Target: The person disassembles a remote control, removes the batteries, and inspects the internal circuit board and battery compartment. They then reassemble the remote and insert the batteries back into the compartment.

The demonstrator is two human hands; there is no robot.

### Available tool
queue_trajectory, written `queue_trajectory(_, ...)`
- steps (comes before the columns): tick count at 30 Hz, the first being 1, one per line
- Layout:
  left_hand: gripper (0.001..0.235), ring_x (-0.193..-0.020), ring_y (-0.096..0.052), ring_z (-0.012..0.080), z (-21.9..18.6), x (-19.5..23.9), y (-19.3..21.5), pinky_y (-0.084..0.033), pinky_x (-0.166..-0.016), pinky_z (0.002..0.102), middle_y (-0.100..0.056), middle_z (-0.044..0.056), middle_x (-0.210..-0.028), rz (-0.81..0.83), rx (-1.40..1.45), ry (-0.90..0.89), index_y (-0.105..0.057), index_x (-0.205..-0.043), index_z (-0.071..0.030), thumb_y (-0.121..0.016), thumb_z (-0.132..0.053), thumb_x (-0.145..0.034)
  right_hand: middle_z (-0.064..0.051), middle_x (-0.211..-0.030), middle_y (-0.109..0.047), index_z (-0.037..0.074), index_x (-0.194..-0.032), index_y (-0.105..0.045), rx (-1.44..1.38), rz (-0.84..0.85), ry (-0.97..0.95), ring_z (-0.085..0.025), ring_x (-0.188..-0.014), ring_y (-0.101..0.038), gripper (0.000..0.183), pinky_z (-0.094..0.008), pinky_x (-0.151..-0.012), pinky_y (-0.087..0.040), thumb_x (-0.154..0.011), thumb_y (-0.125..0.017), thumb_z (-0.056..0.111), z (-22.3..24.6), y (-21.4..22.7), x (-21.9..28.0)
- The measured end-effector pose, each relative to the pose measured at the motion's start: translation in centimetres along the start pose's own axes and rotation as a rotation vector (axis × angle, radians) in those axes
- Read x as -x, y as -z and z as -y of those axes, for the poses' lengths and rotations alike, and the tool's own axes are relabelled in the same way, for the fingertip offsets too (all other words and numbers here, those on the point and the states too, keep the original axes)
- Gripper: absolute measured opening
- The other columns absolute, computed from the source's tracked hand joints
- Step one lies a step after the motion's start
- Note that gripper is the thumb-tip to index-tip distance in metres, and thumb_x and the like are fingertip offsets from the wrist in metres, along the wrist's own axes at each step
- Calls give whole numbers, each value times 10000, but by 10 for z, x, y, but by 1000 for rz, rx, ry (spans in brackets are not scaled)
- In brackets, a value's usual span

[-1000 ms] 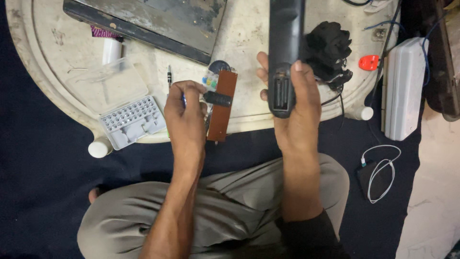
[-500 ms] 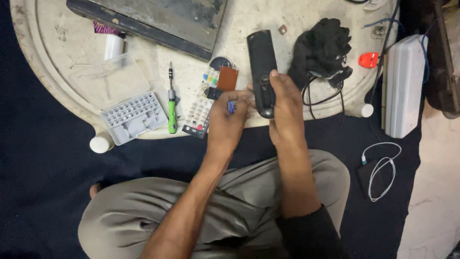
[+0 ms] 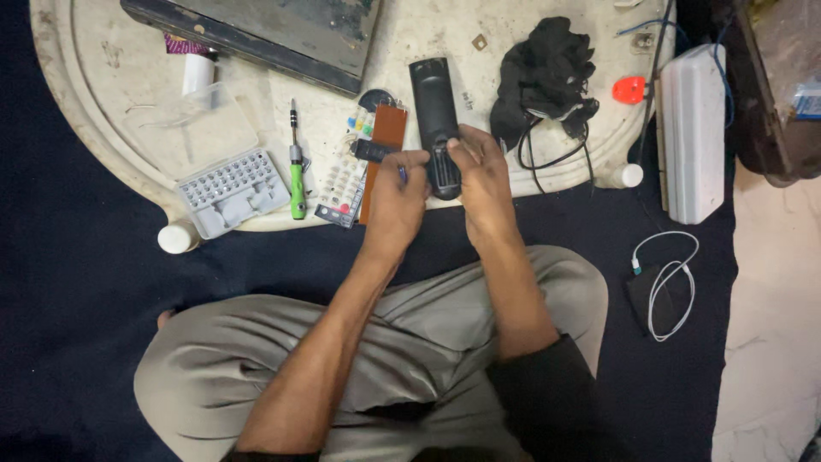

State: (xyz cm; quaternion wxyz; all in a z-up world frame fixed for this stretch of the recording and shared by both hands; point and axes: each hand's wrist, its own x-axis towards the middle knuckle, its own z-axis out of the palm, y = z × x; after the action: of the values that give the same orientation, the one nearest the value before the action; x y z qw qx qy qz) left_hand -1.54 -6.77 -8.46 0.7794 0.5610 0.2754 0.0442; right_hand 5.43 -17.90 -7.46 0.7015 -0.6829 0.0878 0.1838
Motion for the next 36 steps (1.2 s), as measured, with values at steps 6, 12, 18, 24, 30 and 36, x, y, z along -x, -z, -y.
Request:
queue_trajectory(6, 277, -609, -523, 77, -9, 4, 7, -408, -479, 241, -588, 41, -757, -52, 59, 206, -613, -1200, 36, -569, -144, -995, -185, -1351, -663, 3, -1456, -474, 430, 67, 199, -231, -1252, -655, 516, -323, -1039, -519, -966, -616, 83, 4, -7, 13)
queue_trajectory(12, 337, -636, -559, 55, -21, 9, 19, -452, -513, 207, -611, 24, -781, -32, 100, 221, -604, -1245, 55, -585, -121, -958, -264, -1401, -568, 15, -1398, -528, 1085, 83, 566, -437, -1274, -538, 602, -486, -1056, -442, -854, -776, 79, 28, -15, 33)
queue_trajectory(18, 379, -603, -512, 96, -35, 13, 26, -414, -506, 230, -607, 55, -786, -1, 132, 249, -587, -1275, 89, -612, -75, -934, -209, -1338, -621, 45, -1367, -576, 1034, 133, 565, -397, -1264, -571, 510, -486, -1072, -463, -889, -750, 86, 46, -12, 48)
queue_trajectory(24, 327, -667, -596, 97, -40, 5, 18, -496, -607, 226, -702, 61, -844, -37, 136, 306, -575, -1240, 36, -611, -127, -958, -162, -1207, -708, 47, -1356, -584, 728, 134, 360, -300, -1065, -727, 387, -377, -828, -608, -971, -617, 61, 51, -7, 30)
queue_trajectory(30, 297, -874, -698, 158, -28, -9, 6, -539, -681, 262, -659, 130, -1088, -55, 166, 230, -537, -1258, 51, -554, -100, -1002, -173, -1096, -727, 13, -1246, -656, 1020, -69, 499, -310, -830, -728, 339, -429, -774, -574, -916, -719, 62, 53, 9, -20)
queue_trajectory(36, 294, -917, -710, 187, -26, -7, 5, -564, -719, 279, -677, 140, -1118, -38, 164, 329, -533, -1269, 40, -474, -104, -1019, -186, -1060, -686, 81, -1184, -698, 1198, -206, 690, -364, -844, -687, 274, -448, -699, -543, -929, -763, 161, 45, -16, -25)
